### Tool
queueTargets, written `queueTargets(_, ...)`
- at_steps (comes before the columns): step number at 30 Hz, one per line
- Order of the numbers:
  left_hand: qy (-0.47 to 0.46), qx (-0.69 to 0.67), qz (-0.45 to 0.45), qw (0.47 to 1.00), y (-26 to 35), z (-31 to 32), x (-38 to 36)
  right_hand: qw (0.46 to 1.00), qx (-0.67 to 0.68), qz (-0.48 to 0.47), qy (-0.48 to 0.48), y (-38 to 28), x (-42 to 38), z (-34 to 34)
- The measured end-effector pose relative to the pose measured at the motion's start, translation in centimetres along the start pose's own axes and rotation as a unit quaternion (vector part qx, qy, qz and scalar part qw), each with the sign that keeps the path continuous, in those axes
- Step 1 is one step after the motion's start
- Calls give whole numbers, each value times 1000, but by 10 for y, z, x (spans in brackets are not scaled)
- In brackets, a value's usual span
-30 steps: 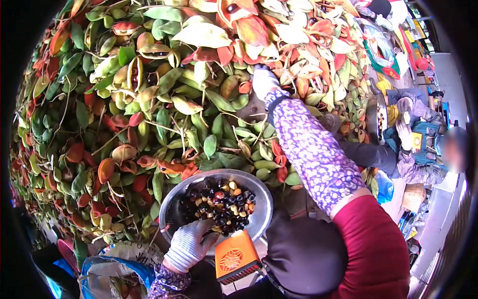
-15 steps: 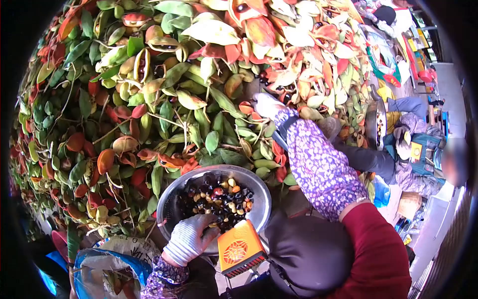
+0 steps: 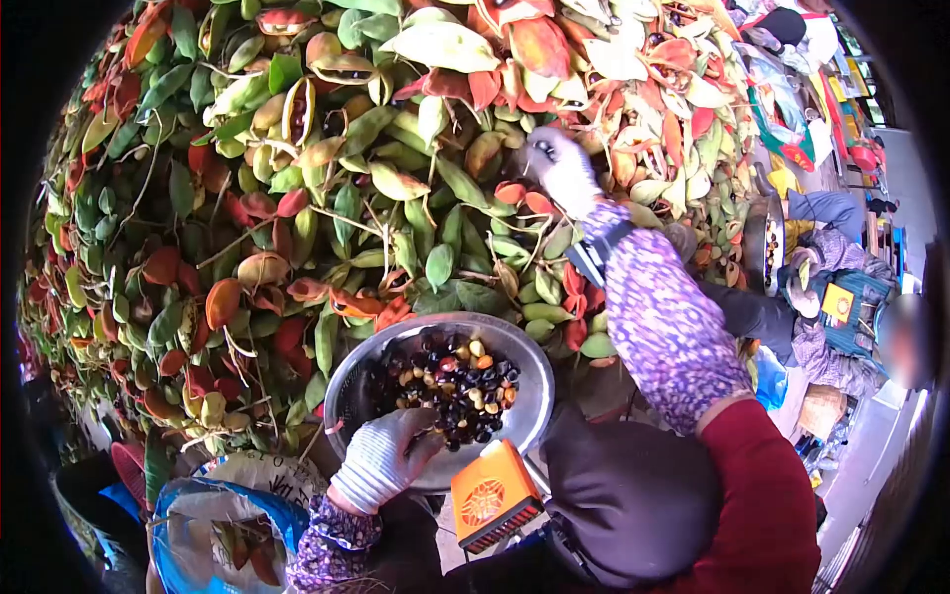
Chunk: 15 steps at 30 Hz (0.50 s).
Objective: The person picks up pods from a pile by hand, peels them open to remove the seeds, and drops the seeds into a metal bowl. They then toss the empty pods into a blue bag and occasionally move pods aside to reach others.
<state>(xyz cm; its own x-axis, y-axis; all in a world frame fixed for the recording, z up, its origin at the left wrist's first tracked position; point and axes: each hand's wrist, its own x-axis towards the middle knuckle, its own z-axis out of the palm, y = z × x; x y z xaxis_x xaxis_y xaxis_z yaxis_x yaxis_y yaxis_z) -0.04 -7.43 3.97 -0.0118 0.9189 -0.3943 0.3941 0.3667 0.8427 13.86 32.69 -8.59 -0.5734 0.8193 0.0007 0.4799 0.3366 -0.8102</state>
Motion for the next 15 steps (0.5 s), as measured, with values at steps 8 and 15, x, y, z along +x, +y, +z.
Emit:
queueTargets(8,15,10,3,1000,7,1,0,860,186,-48,-473,-157,-131,-24)
queueTargets(15,21,15,-32,999,-1,0,-7,992,-74,12,-100,-60,-29,-18)
